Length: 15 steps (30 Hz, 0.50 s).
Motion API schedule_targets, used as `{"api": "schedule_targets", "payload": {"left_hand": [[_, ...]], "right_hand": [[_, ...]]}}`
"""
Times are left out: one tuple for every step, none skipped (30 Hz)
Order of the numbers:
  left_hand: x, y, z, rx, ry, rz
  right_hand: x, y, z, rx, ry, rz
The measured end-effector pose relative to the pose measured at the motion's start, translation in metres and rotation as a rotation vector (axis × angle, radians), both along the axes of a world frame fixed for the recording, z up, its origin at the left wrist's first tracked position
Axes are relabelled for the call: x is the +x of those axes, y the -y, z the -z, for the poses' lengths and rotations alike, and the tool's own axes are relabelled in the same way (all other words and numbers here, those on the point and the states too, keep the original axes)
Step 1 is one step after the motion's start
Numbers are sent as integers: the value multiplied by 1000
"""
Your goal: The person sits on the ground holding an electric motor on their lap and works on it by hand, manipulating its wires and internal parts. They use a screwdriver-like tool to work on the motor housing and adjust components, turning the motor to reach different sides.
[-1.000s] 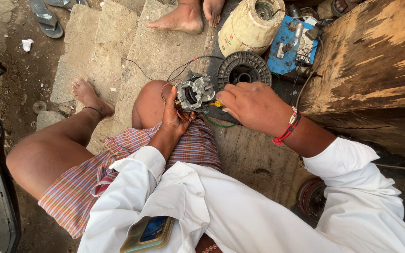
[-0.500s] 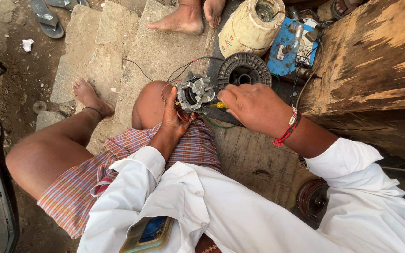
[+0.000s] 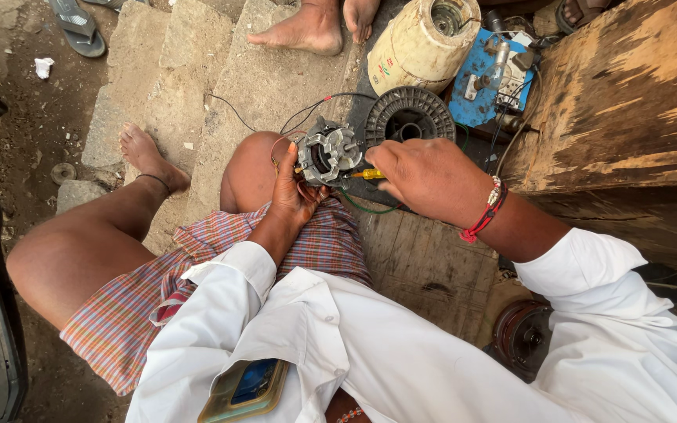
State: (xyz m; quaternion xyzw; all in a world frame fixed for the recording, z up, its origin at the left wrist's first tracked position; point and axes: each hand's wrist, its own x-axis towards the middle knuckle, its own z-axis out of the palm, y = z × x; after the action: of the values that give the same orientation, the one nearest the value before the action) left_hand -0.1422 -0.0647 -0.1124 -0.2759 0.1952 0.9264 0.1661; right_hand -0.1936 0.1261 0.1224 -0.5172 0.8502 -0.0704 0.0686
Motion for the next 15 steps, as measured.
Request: {"api": "schedule_targets", "payload": {"left_hand": [[0,0,0,1,-4,4],[0,0,0,1,-9,8],[0,0,-1,8,-16,10],[0,0,-1,15,-21,9],[0,0,-1,21,-27,9],[0,0,-2,17,-17,9],[0,1,-3,13,-9,10],[0,1,-4,8,-2,13],[-1,1,-5,4,-2,9],[-1,1,-6,0,1,4],[-1,1,-7,-3,4,-3],[-2,1,-8,-4,9,-3],[-3,1,-8,-3,17,-3],[-2,0,-9,-2,25,-2],[-2,0,-9,-2,23,1]], "right_hand": [[-1,0,0,41,-14,2],[-1,1,-1,82,-29,3],[-2,1,-1,90,-41,12],[-2,1,-1,98,-53,18],[-3,1,-1,106,-64,25],[-3,2,-1,209,-55,66],[-4,4,0,313,-49,108],[-4,4,0,415,-43,152],[-4,4,0,372,-34,155],[-4,4,0,328,-23,157],[-3,3,-1,286,-12,155],[-3,2,-1,213,-24,115],[-3,1,-3,141,-33,76],[-2,-1,-3,70,-41,39],[-2,-1,-4,50,-50,12]]}}
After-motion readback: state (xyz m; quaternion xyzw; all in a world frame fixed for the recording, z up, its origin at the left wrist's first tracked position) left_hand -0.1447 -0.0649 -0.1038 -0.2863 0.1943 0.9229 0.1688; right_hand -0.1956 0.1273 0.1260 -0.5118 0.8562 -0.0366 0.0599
